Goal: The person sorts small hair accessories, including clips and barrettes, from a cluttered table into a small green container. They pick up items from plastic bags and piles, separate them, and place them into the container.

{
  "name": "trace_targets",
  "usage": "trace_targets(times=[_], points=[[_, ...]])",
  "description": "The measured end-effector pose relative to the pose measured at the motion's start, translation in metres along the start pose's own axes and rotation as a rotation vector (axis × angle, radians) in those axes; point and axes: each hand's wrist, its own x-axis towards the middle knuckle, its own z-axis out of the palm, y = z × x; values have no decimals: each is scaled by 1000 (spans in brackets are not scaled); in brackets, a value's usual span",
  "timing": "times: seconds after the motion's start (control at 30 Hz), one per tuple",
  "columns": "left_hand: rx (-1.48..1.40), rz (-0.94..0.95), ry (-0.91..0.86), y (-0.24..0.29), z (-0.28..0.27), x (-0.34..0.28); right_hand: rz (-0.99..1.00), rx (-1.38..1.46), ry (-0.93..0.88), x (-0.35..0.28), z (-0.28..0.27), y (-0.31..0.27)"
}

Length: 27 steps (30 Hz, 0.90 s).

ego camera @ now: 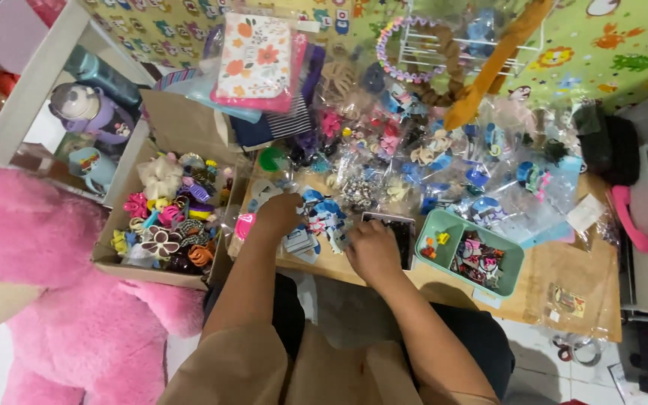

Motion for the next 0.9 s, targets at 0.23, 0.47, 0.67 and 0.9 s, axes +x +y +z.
trace_targets(times=[0.23, 0.47, 0.67, 0.9], points=[[382, 161, 206, -12, 51, 39, -32, 77, -125, 11, -5, -10], [478, 133, 153, 13, 32, 45, -45, 50, -113, 14, 9, 1], [483, 95, 186, 18, 37, 53, -56, 36, -118, 18, 1, 2], [490, 71, 212, 23, 34, 50, -79, 26, -108, 19, 1, 5]])
